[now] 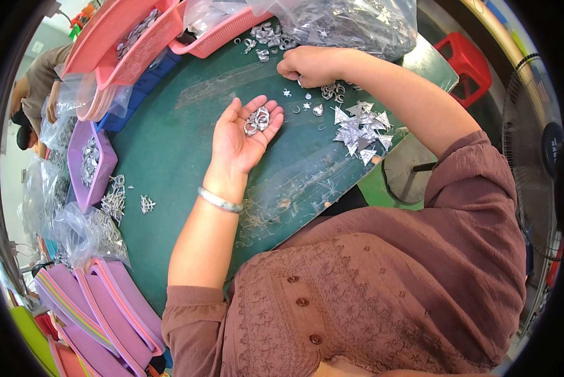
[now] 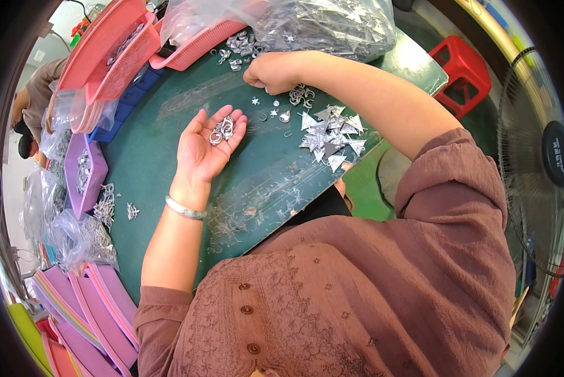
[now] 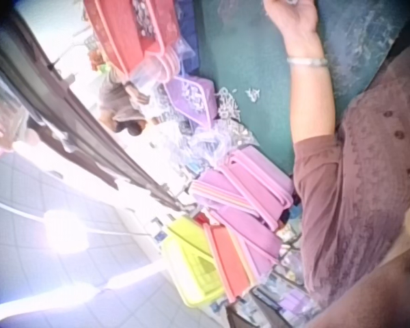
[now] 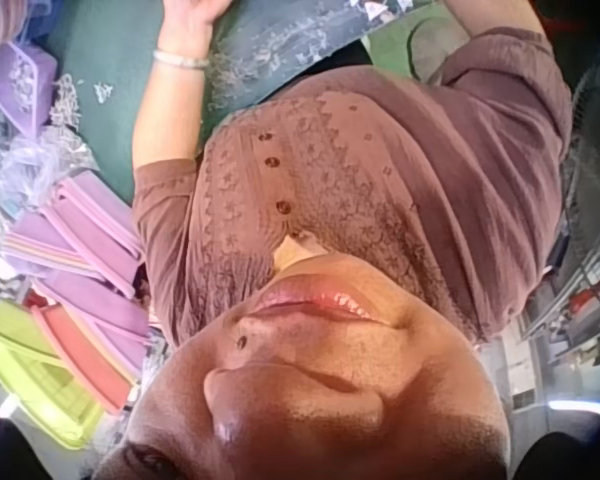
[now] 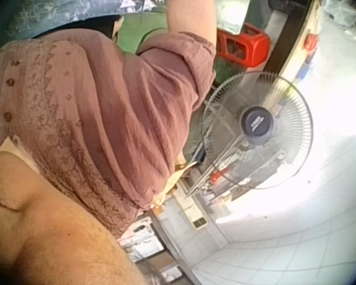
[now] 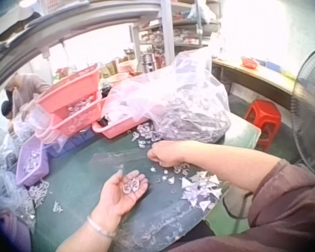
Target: The person picks up metal parts from a table, gathers them in their hand, and places them into plastic containers.
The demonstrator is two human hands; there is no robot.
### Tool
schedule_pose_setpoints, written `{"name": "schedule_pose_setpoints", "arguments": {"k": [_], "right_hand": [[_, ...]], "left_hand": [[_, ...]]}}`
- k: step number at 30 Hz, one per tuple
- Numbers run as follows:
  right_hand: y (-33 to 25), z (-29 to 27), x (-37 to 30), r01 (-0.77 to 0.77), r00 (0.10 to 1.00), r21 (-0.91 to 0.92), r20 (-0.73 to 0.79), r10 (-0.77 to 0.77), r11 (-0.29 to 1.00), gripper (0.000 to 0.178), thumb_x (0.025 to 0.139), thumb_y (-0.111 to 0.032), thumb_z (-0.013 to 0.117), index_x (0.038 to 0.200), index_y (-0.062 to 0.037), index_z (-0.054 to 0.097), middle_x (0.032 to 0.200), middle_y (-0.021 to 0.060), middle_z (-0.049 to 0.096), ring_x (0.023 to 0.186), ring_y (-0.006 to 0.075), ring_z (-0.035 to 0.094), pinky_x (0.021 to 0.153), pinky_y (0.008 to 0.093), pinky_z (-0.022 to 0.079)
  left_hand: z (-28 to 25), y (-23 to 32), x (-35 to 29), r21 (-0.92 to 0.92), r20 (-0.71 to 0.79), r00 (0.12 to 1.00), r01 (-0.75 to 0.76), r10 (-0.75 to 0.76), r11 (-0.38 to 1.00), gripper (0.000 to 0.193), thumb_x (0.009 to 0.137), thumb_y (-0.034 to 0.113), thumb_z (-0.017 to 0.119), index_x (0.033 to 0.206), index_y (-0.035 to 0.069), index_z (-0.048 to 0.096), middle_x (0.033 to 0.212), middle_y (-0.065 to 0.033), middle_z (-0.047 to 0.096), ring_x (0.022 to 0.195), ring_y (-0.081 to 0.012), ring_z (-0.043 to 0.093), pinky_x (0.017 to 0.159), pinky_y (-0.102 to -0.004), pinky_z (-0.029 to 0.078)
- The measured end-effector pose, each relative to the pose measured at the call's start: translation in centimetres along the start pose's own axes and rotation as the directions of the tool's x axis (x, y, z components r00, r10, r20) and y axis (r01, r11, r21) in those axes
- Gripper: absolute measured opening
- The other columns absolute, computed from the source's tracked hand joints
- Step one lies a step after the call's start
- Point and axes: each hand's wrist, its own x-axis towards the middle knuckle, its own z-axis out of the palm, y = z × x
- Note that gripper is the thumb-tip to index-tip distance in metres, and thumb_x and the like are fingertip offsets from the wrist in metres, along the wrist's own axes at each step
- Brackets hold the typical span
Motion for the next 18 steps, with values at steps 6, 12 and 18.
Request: {"name": "schedule_pose_setpoints", "arguments": {"k": [6, 12, 18], "right_hand": [[-0.6, -1.2, -0.4, 0.051, 0.986, 0.175, -0.163, -0.022, 0.983, 0.015, 0.06, 0.0, 0.055, 0.07, -0.0021, 0.043, 0.062, 0.0087, 0.047, 0.062, 0.0212, 0.048, 0.056, 0.0337, 0.038], [-4.6, -1.9, -0.9, 0.287, 0.958, 0.448, -0.156, -0.242, 0.847, 0.016, 0.064, -0.005, 0.06, 0.077, -0.0017, 0.051, 0.072, 0.0063, 0.054, 0.07, 0.0167, 0.054, 0.062, 0.0316, 0.043], [-2.6, -1.5, -3.1, -0.052, 0.998, 0.024, -0.019, 0.052, 0.998, 0.012, 0.066, -0.007, 0.061, 0.077, -0.0039, 0.059, 0.079, 0.0106, 0.057, 0.075, 0.0281, 0.056, 0.066, 0.0356, 0.044]], "left_hand": [[1.5, -0.9, 1.4, -0.005, -0.036, 0.999, 0.018, -0.018, 1.0, 0.045, 0.092, 0.027, 0.033, 0.114, -0.012, 0.037, 0.109, -0.0279, 0.046, 0.104, -0.0385, 0.046, 0.091, -0.046, 0.041], [2.3, -1.5, 2.2, -0.112, 0.106, 0.993, -0.041, 0.053, 0.993, 0.041, 0.092, 0.027, 0.034, 0.111, -0.01, 0.04, 0.106, -0.0258, 0.048, 0.097, -0.0368, 0.051, 0.087, -0.0424, 0.045], [0.5, -0.3, 2.2, -0.042, -0.002, 1.0, 0.014, -0.014, 0.999, 0.033, 0.091, 0.023, 0.039, 0.102, -0.007, 0.047, 0.097, -0.0211, 0.052, 0.084, -0.0302, 0.054, 0.07, -0.0334, 0.051]]}}
